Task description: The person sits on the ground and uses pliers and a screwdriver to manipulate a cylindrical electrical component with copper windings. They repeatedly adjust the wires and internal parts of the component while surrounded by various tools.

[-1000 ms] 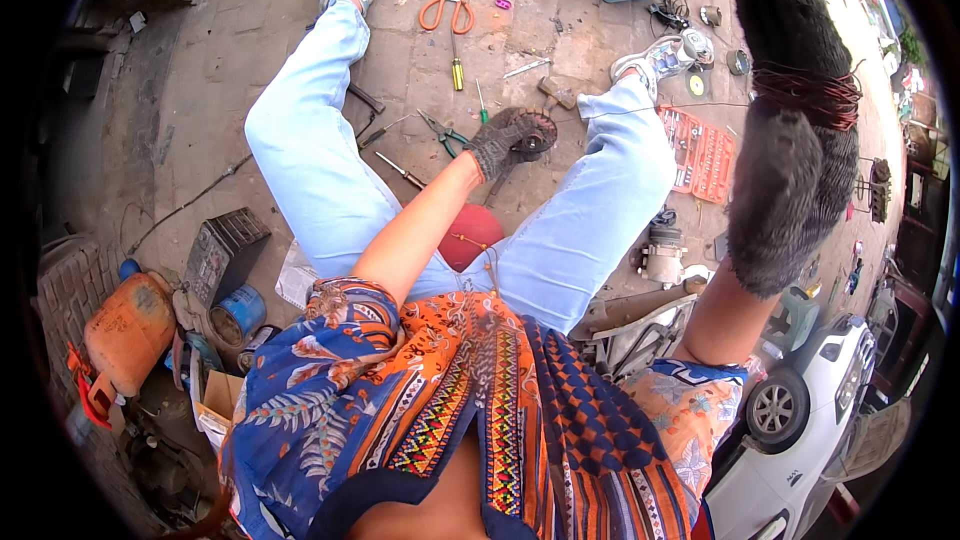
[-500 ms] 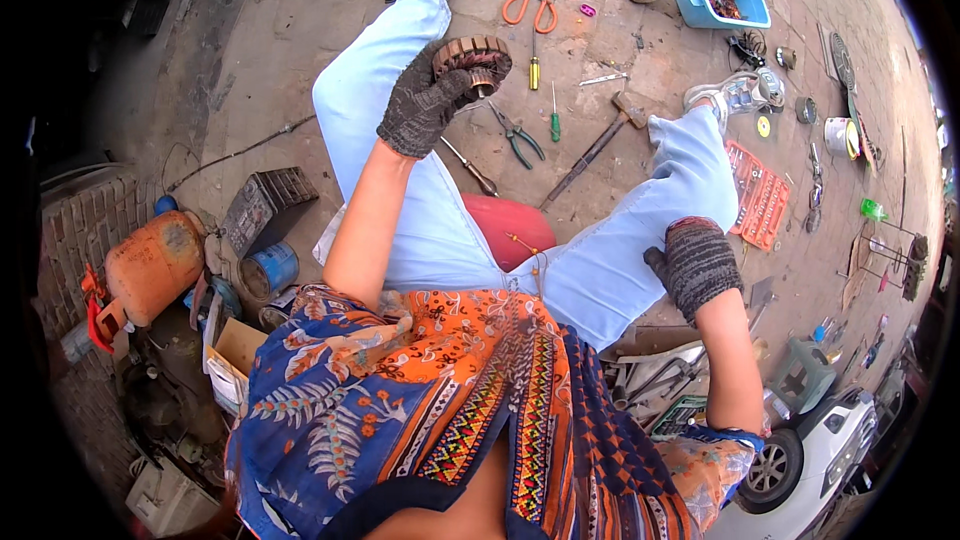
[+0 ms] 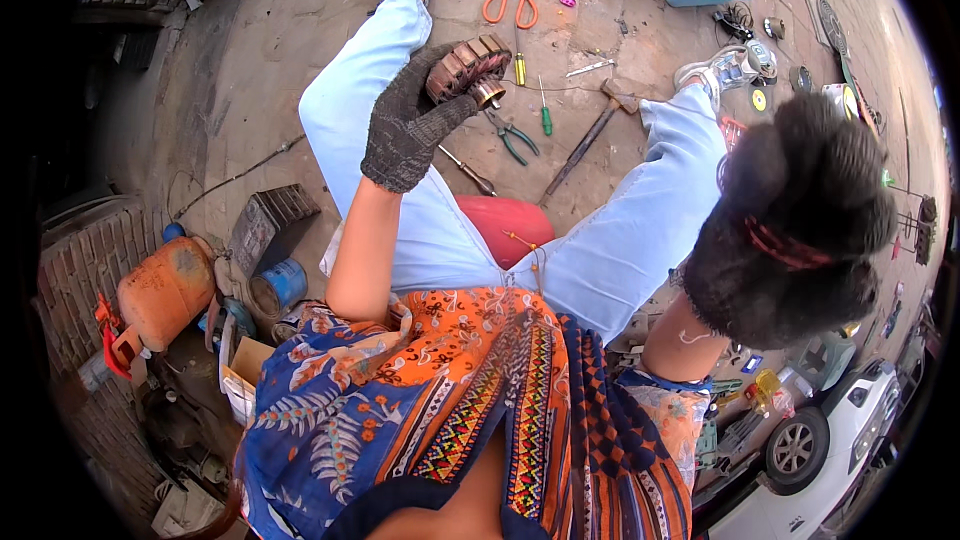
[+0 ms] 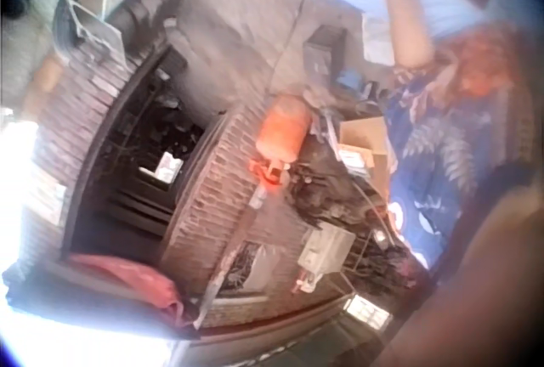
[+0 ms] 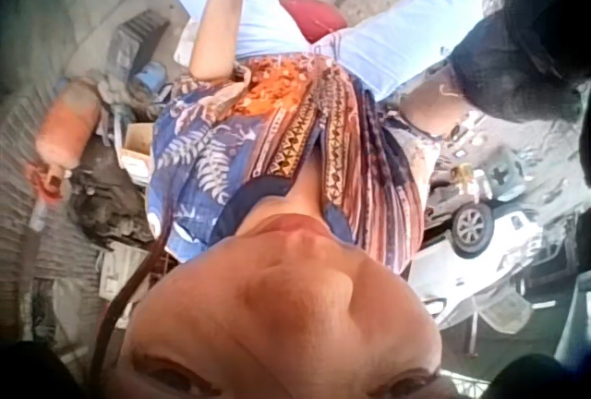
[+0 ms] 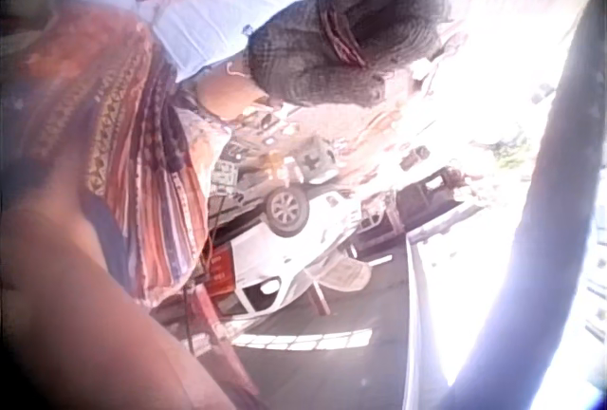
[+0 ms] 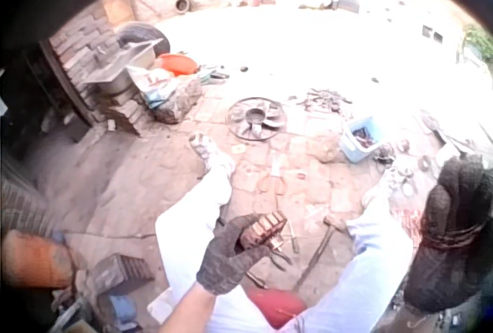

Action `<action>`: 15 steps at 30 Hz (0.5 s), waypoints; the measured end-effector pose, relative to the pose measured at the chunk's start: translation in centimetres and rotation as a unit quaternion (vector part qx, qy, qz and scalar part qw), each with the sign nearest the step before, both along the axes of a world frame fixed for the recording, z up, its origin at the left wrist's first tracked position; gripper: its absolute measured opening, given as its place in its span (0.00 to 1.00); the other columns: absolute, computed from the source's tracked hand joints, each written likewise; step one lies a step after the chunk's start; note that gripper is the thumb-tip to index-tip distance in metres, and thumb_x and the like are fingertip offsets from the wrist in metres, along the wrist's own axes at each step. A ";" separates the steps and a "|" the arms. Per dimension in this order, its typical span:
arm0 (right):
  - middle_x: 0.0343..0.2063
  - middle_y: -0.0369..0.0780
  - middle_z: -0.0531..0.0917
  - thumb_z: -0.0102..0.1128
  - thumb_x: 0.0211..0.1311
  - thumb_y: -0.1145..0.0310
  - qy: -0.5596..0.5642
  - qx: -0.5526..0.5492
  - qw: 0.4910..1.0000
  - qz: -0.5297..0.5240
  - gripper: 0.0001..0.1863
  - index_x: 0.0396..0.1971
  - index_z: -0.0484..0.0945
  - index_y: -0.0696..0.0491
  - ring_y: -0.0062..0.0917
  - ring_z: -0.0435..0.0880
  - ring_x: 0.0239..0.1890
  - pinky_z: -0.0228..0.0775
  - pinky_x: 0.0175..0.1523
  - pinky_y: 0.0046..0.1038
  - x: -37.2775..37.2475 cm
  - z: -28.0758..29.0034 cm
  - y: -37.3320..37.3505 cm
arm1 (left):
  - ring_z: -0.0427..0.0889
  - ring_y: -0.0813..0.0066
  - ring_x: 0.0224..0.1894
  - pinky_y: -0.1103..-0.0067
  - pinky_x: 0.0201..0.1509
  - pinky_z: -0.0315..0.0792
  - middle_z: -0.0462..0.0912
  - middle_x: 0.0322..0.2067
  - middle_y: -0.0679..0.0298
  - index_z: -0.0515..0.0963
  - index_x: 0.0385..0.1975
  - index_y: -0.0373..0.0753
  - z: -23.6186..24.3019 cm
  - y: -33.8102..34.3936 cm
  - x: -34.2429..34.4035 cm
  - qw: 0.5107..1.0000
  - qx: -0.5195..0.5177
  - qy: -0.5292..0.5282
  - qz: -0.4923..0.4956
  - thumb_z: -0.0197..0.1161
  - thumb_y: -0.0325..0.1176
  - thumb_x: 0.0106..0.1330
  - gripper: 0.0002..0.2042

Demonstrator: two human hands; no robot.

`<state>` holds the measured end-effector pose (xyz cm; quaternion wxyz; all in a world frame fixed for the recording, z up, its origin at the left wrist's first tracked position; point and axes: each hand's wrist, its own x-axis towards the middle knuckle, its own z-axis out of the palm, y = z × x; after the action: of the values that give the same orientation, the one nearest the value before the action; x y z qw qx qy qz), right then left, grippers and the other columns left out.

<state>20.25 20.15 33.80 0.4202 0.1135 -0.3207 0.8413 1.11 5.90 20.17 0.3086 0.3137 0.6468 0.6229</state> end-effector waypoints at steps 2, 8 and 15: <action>0.57 0.54 0.66 0.48 0.64 0.54 -0.102 0.067 0.977 -0.173 0.31 0.56 0.63 0.65 0.42 0.63 0.62 0.48 0.69 0.38 -1.3 -2.2 2.5 | 0.77 0.75 0.45 0.79 0.49 0.73 0.76 0.42 0.61 0.68 0.51 0.36 -0.3 -0.3 0.4 1.000 0.001 0.030 -0.006 0.67 0.27 0.54 0.24; 0.52 0.44 0.74 0.64 0.51 0.68 -0.469 0.618 0.573 -0.263 0.25 0.52 0.72 0.54 0.36 0.70 0.56 0.59 0.61 0.33 -2.1 -6.9 4.1 | 0.77 0.76 0.43 0.79 0.47 0.74 0.76 0.42 0.61 0.70 0.49 0.34 1.0 -0.4 0.4 0.998 -0.017 0.043 -0.031 0.68 0.28 0.53 0.22; 0.33 0.45 0.76 0.63 0.52 0.67 -0.511 0.625 0.576 -0.127 0.16 0.41 0.79 0.55 0.39 0.75 0.40 0.67 0.46 0.34 -1.4 -9.9 2.7 | 0.79 0.74 0.42 0.77 0.47 0.74 0.80 0.41 0.59 0.70 0.49 0.29 1.0 -1.5 -0.3 0.996 -0.062 0.059 -0.015 0.67 0.27 0.53 0.22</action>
<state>18.90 22.88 23.86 0.1142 -0.1430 -0.9397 0.2888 0.83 4.41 21.22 0.2979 0.3402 0.6966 0.5571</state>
